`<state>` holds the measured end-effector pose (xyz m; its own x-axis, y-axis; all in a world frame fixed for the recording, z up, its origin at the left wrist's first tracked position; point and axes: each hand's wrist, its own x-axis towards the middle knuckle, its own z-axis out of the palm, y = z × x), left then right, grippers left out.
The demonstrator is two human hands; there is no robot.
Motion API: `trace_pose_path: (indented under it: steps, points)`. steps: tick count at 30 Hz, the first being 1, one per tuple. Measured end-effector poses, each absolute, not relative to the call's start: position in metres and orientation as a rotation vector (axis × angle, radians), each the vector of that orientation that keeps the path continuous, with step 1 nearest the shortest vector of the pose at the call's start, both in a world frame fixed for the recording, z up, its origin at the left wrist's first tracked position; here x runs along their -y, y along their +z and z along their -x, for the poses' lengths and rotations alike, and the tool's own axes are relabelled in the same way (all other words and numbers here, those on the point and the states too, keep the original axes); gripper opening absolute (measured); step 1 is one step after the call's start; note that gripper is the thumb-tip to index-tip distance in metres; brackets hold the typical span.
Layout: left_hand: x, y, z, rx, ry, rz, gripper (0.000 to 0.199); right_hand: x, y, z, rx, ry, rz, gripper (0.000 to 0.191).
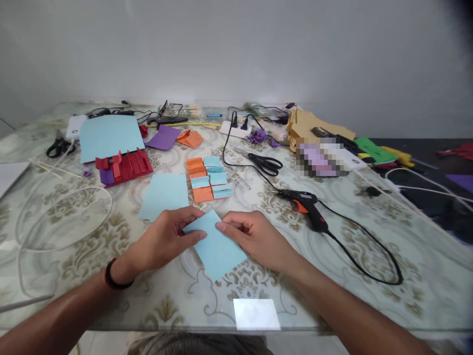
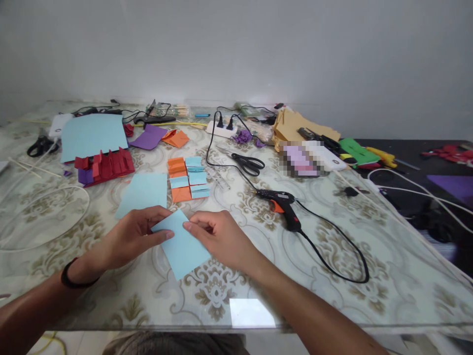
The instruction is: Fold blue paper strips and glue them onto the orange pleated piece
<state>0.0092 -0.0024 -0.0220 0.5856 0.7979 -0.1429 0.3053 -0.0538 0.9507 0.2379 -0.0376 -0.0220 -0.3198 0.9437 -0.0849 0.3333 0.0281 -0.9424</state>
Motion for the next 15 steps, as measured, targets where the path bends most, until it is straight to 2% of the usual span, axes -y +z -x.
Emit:
trace_pose_path:
  steps: [15]
  points:
    - [0.0026, -0.0192, -0.0087, -1.011, 0.389, -1.698, 0.022, 0.0372, -0.0291, -0.2358, 1.490, 1.398, 1.281, 0.036]
